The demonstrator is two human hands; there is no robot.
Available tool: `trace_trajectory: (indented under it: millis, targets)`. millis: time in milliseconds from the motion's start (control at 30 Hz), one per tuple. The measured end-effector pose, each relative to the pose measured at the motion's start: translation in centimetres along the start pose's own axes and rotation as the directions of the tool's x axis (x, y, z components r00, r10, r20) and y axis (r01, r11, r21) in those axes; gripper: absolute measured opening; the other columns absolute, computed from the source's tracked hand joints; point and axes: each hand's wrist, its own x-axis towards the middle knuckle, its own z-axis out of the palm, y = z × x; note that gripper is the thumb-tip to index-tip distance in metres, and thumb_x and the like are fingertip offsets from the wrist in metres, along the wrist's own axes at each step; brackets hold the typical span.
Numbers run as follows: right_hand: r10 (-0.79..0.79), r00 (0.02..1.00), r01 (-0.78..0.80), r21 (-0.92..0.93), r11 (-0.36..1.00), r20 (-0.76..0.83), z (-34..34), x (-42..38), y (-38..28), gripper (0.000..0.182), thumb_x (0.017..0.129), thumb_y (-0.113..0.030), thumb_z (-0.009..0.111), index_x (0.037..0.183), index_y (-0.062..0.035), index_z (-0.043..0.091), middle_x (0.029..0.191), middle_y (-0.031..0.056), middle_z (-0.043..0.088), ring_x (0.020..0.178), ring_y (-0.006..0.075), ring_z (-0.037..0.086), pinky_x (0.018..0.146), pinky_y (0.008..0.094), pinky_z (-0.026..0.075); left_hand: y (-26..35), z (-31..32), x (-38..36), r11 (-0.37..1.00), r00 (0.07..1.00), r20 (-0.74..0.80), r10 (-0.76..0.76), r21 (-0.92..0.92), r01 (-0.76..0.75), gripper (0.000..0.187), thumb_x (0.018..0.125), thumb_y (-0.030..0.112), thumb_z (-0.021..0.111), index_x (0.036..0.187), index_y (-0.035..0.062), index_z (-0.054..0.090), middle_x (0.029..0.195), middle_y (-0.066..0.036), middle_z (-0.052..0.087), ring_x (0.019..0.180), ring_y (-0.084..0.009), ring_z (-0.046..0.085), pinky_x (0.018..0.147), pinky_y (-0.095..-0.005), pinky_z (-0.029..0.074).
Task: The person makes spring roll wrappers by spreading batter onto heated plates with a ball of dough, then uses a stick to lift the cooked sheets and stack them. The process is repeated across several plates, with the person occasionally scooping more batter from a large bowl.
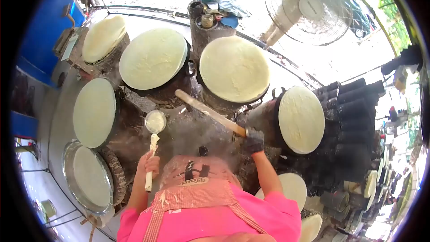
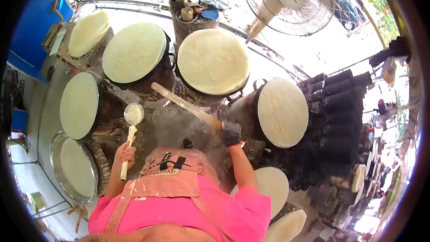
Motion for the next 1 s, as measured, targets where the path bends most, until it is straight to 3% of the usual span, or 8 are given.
trace_trajectory:
  millis: [100,133,200,433,500,667,900,1000]
  targets:
    - [-0.038,0.980,0.065,-0.137,0.988,0.194,-1.3,8.5,1.7,0.046,0.068,-0.026,0.053,0.111,-0.0116,0.050,0.095,0.0136,0.057,0.079,0.0288,0.058,0.064,0.0447,0.042,-0.6,-1.8,-1.4,0.995,0.999,0.043,0.022,-0.099,-0.018,0.024,0.089,0.025,0.039,0.085,0.0037,0.050,0.051,0.000,0.030,0.037,-0.0083,0.032,0.033,-0.0221,0.029]
    - [-0.243,0.963,0.234,-0.080,0.969,-0.117,-0.3,11.0,3.0,0.040,0.068,-0.024,0.053,0.107,-0.0129,0.053,0.087,0.0099,0.057,0.074,0.0241,0.056,0.058,0.0412,0.041,-0.8,-2.6,-1.9,0.992,0.998,0.057,0.027,-0.122,-0.020,0.027,0.089,0.026,0.039,0.076,0.0033,0.047,0.050,0.000,0.030,0.036,-0.0085,0.031,0.033,-0.0221,0.029]
    - [-0.367,0.929,0.357,-0.151,0.922,-0.042,0.1,13.8,4.7,0.038,0.071,-0.027,0.050,0.107,-0.0133,0.052,0.090,0.0109,0.056,0.070,0.0251,0.057,0.058,0.0420,0.041,-1.8,-2.9,-3.0,0.981,0.996,0.063,0.056,-0.190,-0.043,0.040,0.090,0.033,0.035,0.058,0.0083,0.033,0.044,-0.003,0.031,0.036,-0.0131,0.031,0.037,-0.0246,0.033]
    - [-0.544,0.831,0.556,-0.220,0.801,0.118,-3.4,20.9,6.4,0.017,0.068,-0.017,0.048,0.081,-0.0096,0.055,0.073,0.0102,0.056,0.062,0.0260,0.056,0.055,0.0396,0.042,-4.5,-6.9,-6.3,0.872,0.963,0.065,0.261,-0.444,-0.206,0.036,0.088,0.030,0.039,0.060,0.0083,0.034,0.050,-0.002,0.033,0.037,-0.0113,0.031,0.038,-0.0247,0.033]
    - [-0.426,0.847,0.509,-0.254,0.822,0.318,-7.0,23.5,5.3,0.027,0.068,-0.019,0.046,0.093,-0.0119,0.056,0.081,0.0097,0.058,0.073,0.0247,0.056,0.064,0.0414,0.040,-4.3,-8.6,-7.0,0.842,0.947,0.017,0.321,-0.463,-0.277,0.036,0.088,0.029,0.039,0.060,0.0080,0.034,0.050,-0.002,0.032,0.037,-0.0113,0.031,0.038,-0.0246,0.032]
    - [-0.482,0.871,0.481,-0.382,0.789,0.099,-16.1,29.0,2.5,0.020,0.069,-0.015,0.043,0.083,-0.0104,0.057,0.073,0.0085,0.058,0.061,0.0254,0.055,0.054,0.0382,0.043,-1.9,-11.3,-8.8,0.858,0.946,0.031,0.323,-0.432,-0.279,0.028,0.088,0.026,0.040,0.066,0.0081,0.036,0.049,-0.001,0.033,0.035,-0.0097,0.031,0.034,-0.0229,0.031]
    - [-0.650,0.758,0.509,-0.663,0.549,0.043,-23.0,41.9,-7.6,0.012,0.067,-0.018,0.050,0.067,-0.0079,0.058,0.071,0.0114,0.060,0.067,0.0273,0.060,0.061,0.0389,0.047,2.2,-14.0,-14.4,0.889,0.947,0.022,0.321,-0.350,-0.293,0.012,0.087,0.021,0.041,0.083,0.0122,0.048,0.050,-0.001,0.036,0.033,-0.0075,0.033,0.029,-0.0201,0.029]
    - [-0.528,0.808,0.586,-0.452,0.673,0.262,-30.8,41.5,-25.3,0.015,0.065,-0.016,0.051,0.071,-0.0073,0.062,0.077,0.0156,0.062,0.075,0.0286,0.061,0.068,0.0383,0.048,3.7,-15.3,-17.1,0.899,0.947,0.087,0.310,-0.351,-0.262,0.012,0.087,0.021,0.041,0.083,0.0126,0.049,0.050,-0.001,0.036,0.034,-0.0082,0.034,0.029,-0.0211,0.030]
